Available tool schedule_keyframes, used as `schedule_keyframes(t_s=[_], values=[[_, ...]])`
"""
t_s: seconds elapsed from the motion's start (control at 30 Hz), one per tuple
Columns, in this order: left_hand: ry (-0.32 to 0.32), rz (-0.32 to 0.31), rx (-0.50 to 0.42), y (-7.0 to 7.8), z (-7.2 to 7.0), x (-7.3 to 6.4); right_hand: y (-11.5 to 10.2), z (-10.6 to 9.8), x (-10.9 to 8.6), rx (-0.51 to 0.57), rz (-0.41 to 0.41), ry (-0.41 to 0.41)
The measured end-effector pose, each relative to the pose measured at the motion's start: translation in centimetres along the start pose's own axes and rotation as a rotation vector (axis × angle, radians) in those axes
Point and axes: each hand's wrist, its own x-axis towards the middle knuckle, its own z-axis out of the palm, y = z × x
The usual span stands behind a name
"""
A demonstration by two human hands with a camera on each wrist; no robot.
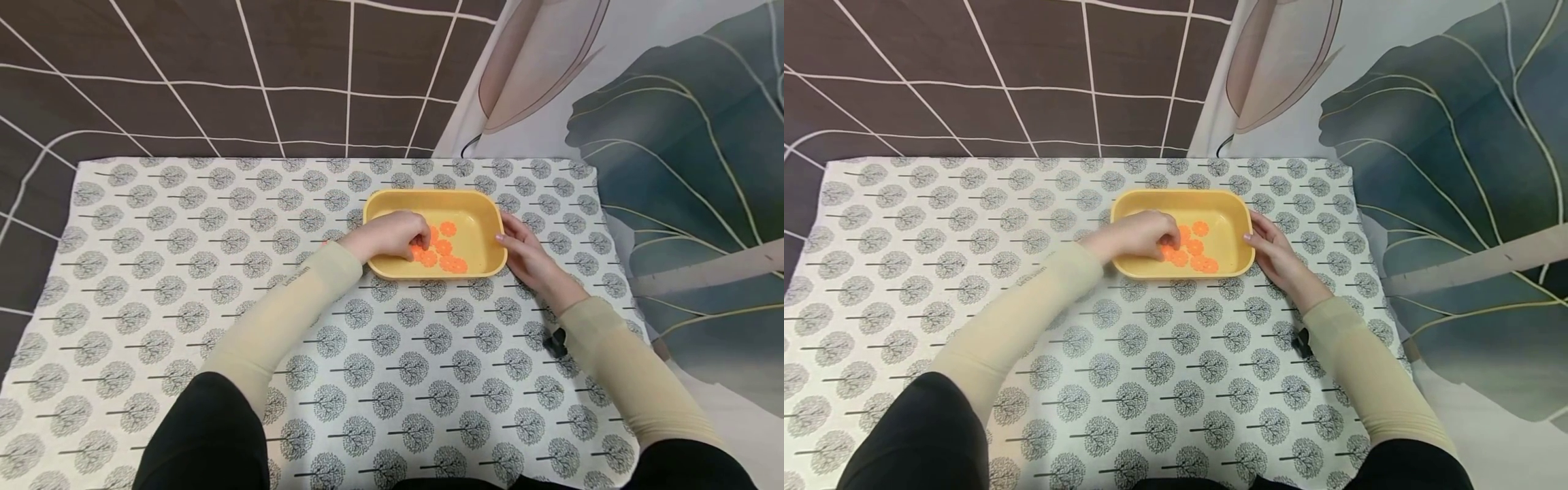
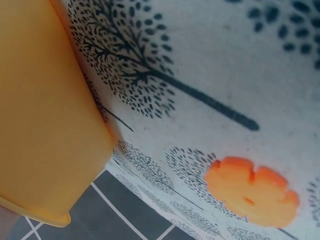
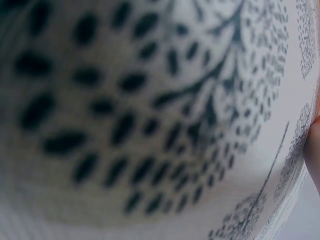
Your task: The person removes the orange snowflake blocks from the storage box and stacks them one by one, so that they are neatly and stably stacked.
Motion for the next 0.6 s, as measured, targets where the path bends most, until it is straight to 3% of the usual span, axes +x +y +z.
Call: schedule_keyframes(t_s=[0.23, 0.6], values=[[0.001, -0.011, 0.026, -0.08, 0.08, 0.04, 0.03, -0.02, 0.05, -0.017, 0.001, 0.001], [0.023, -0.008, -0.009, -0.18, 0.01, 0.05, 0.01, 0.07, 0.06, -0.008, 0.001, 0.008]])
